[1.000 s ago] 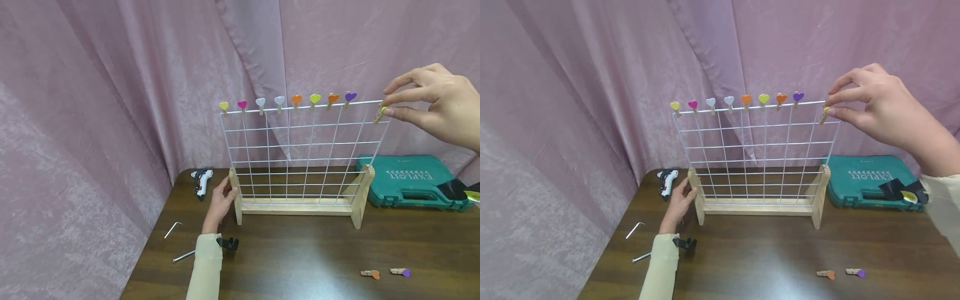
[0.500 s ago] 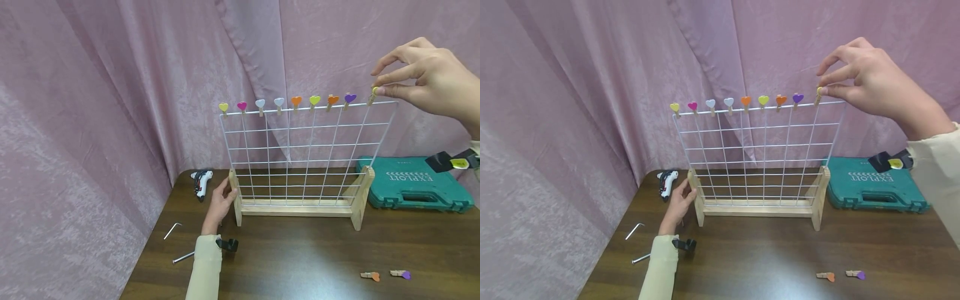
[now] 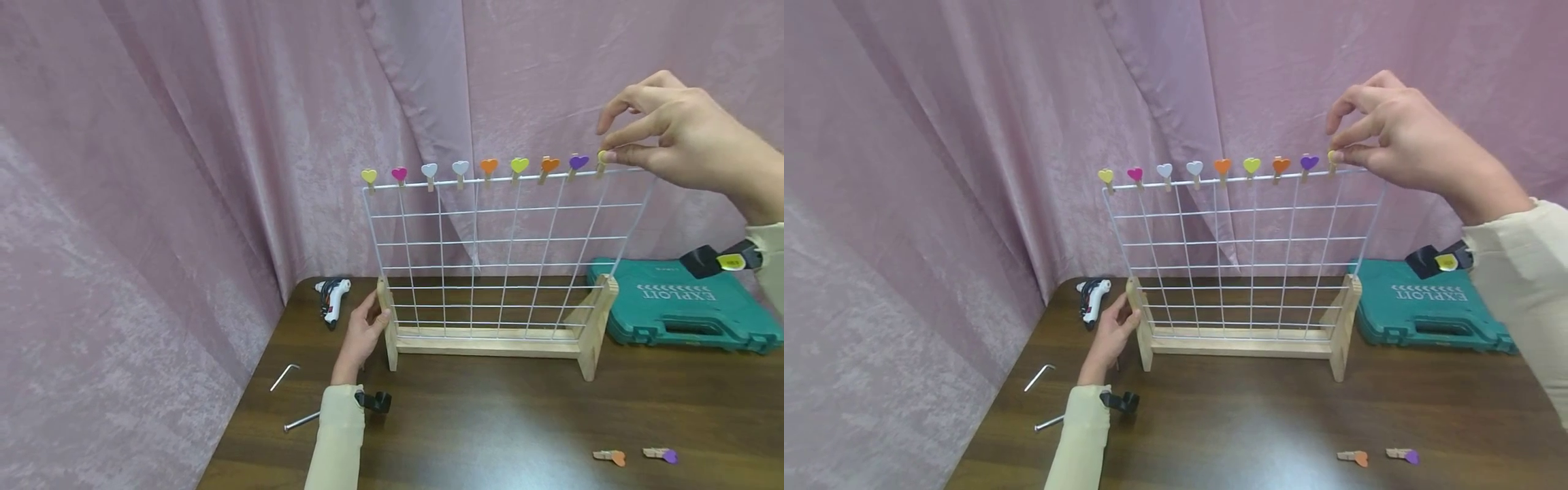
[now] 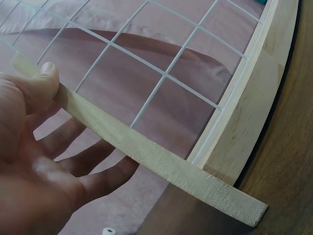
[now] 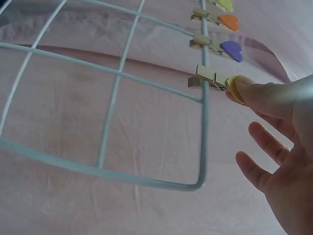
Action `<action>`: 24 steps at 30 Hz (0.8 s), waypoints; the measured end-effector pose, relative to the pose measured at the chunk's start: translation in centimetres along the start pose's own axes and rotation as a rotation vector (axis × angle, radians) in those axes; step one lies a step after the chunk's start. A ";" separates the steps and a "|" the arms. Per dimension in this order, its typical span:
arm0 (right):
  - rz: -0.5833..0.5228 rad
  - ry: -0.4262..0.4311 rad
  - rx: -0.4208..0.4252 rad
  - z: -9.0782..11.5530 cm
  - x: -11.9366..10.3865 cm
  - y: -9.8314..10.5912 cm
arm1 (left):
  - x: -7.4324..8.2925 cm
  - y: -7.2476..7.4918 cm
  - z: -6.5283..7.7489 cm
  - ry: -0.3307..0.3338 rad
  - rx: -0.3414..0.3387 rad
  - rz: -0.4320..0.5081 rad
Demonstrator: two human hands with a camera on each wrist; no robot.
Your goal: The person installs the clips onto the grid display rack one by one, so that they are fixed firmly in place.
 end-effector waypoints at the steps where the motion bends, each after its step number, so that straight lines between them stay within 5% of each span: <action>1: -0.007 0.005 -0.001 0.0 0.0 -0.1 | -0.4 0.1 0.0 -0.006 0.001 -0.005; 10: -0.035 0.008 -0.022 0.3 0.3 -0.3 | -2.8 0.5 0.0 0.026 0.036 -0.015; 17: -0.037 -0.092 -0.079 0.9 0.4 -0.4 | -0.8 0.3 0.1 0.030 0.017 0.008; 24: -0.033 -0.179 0.001 3.0 -0.2 0.5 | 0.0 0.7 0.2 0.032 0.022 0.002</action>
Point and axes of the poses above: each hand's wrist, its own z-axis away from the middle knuckle, its own y-axis out of the back of the hand, x = y × z, the point moved 5 cm from there along -z, towards the middle knuckle, and after that the axes turned 11 degrees about -x, right-handed, at the moved point
